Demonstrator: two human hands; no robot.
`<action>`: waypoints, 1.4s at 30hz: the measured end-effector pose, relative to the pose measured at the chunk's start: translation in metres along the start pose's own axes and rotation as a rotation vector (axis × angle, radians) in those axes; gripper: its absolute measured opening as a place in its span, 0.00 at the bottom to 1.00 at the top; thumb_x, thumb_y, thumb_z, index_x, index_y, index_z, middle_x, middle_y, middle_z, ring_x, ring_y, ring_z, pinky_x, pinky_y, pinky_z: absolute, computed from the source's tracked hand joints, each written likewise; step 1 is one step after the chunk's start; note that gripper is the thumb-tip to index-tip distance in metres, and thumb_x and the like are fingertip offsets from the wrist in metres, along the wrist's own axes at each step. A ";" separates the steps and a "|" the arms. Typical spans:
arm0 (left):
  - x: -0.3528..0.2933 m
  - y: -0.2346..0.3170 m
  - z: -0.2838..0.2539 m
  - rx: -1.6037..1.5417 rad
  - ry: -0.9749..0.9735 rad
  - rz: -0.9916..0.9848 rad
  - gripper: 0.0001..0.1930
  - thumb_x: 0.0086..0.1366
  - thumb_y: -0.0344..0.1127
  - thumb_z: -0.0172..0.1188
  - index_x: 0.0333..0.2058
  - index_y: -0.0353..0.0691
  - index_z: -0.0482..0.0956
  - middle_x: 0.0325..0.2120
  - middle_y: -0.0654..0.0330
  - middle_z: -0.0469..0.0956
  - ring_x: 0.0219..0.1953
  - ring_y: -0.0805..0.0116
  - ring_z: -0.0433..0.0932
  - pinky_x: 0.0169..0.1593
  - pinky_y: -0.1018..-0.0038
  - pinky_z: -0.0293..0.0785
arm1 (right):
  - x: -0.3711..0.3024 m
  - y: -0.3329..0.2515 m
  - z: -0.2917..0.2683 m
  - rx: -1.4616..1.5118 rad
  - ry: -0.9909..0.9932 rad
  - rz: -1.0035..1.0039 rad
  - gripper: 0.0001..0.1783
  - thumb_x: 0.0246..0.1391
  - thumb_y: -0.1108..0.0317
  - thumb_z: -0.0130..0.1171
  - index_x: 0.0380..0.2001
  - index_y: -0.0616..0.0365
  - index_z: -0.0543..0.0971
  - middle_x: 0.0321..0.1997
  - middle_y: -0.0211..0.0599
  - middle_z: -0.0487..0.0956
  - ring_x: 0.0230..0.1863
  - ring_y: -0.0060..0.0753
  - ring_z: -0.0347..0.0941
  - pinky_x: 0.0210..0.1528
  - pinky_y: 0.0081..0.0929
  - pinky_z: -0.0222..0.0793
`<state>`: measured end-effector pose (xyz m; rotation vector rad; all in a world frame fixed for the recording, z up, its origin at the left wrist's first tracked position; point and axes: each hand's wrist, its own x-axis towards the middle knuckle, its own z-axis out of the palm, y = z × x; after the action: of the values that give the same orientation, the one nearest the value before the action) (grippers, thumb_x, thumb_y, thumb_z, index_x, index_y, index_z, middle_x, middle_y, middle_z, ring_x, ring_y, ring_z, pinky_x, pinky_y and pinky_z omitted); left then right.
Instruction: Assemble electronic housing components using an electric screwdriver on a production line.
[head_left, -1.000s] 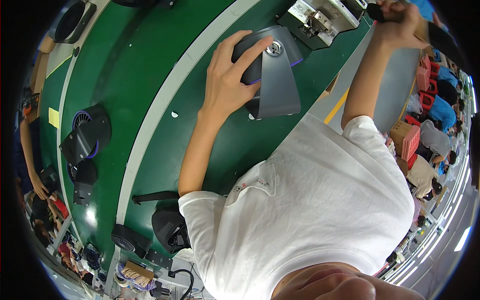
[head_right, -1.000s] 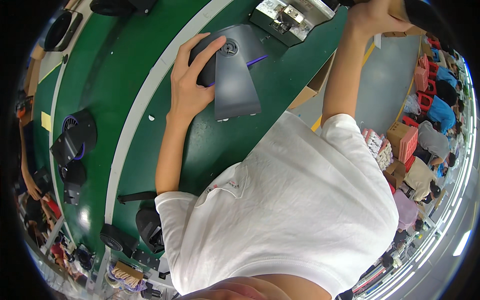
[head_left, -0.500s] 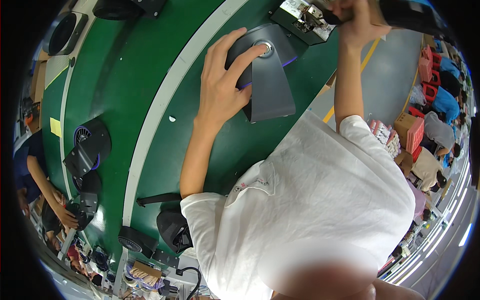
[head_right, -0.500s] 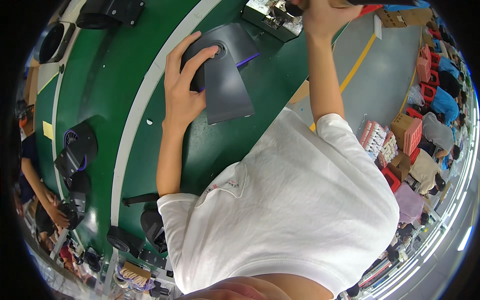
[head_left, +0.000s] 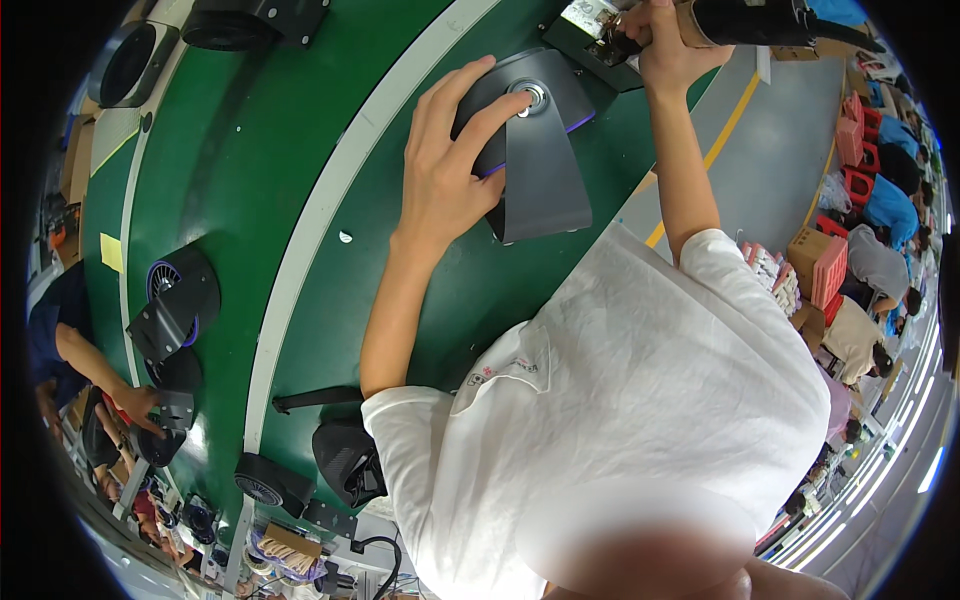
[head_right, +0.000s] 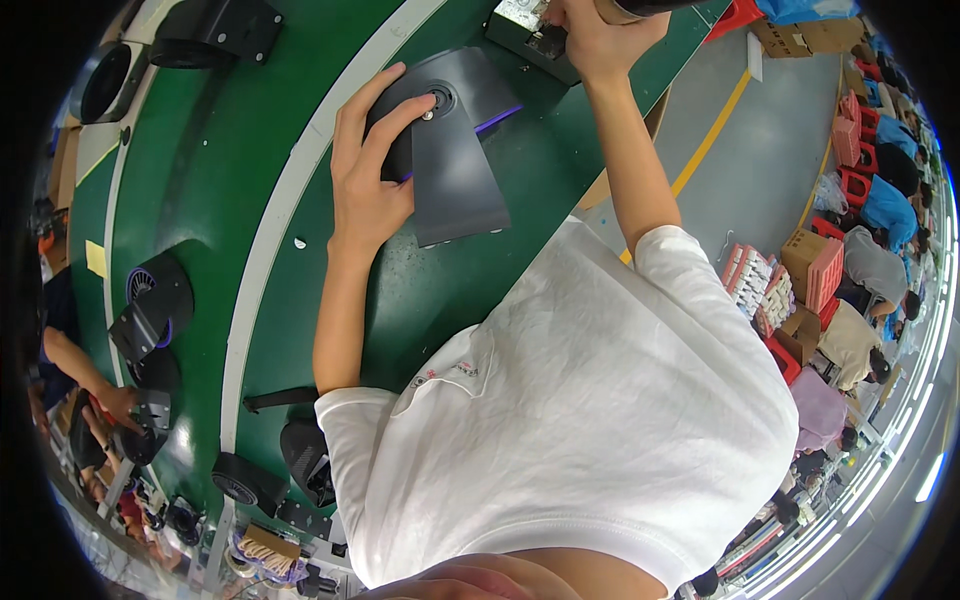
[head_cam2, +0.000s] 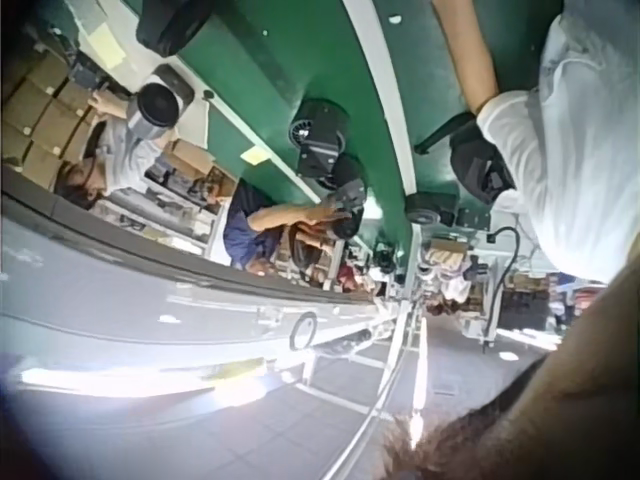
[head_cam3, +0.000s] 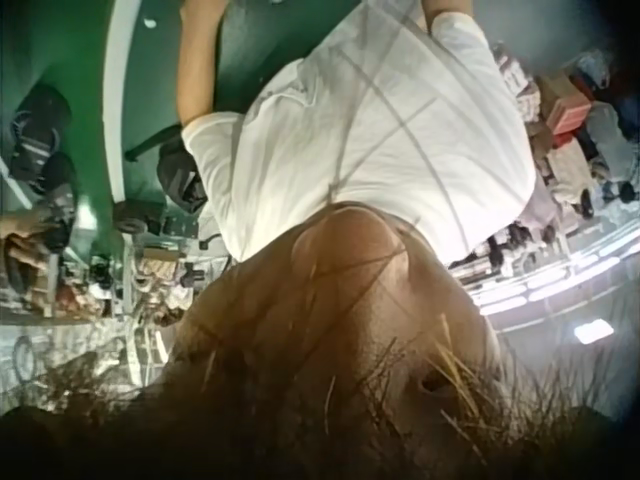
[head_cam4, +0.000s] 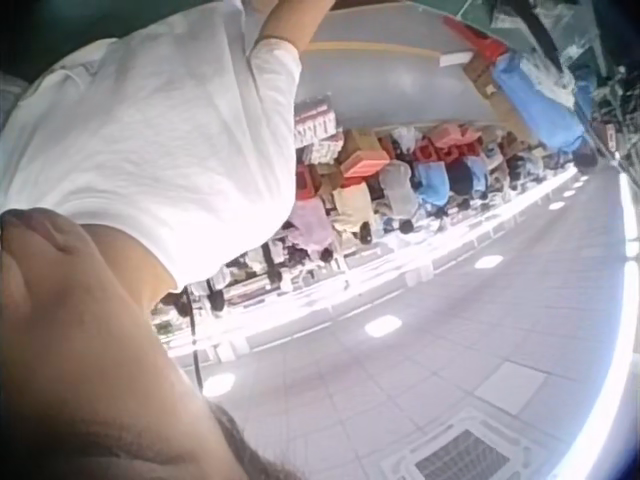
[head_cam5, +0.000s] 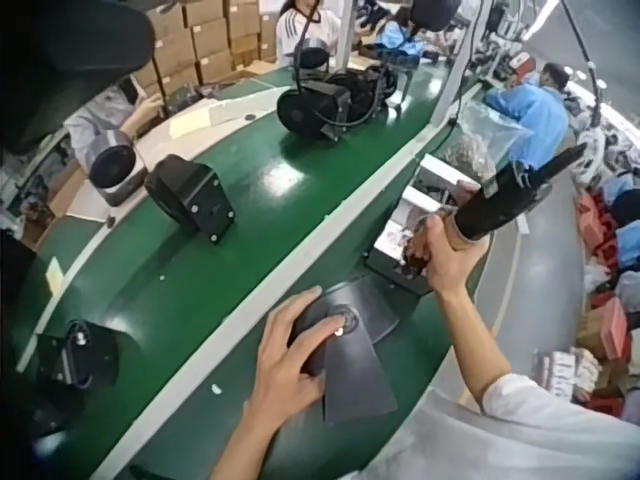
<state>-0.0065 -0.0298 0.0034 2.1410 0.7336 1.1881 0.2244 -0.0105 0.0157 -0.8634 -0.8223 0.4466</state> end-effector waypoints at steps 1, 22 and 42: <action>-0.001 0.000 0.000 0.000 -0.004 -0.003 0.35 0.31 0.21 0.68 0.45 0.52 0.78 0.54 0.56 0.69 0.52 0.52 0.70 0.50 0.62 0.71 | 0.001 0.002 -0.001 0.239 0.002 0.023 0.34 0.55 0.74 0.57 0.62 0.61 0.54 0.14 0.31 0.67 0.11 0.23 0.63 0.15 0.22 0.61; -0.003 0.000 0.003 0.028 0.015 -0.013 0.36 0.31 0.21 0.68 0.46 0.53 0.77 0.54 0.58 0.68 0.52 0.52 0.69 0.50 0.62 0.71 | -0.005 -0.009 0.013 -0.173 0.011 -0.024 0.27 0.53 0.77 0.56 0.54 0.61 0.59 0.12 0.30 0.65 0.10 0.24 0.61 0.16 0.23 0.62; -0.003 -0.006 0.008 0.011 0.026 -0.001 0.35 0.32 0.21 0.67 0.46 0.53 0.77 0.55 0.58 0.68 0.53 0.52 0.69 0.50 0.62 0.70 | 0.004 -0.005 0.004 -0.124 -0.061 -0.017 0.25 0.53 0.77 0.55 0.53 0.62 0.59 0.13 0.32 0.66 0.10 0.24 0.61 0.15 0.23 0.62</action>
<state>-0.0021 -0.0294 -0.0057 2.1375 0.7545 1.2158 0.2240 -0.0091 0.0227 -0.9601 -0.9202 0.4121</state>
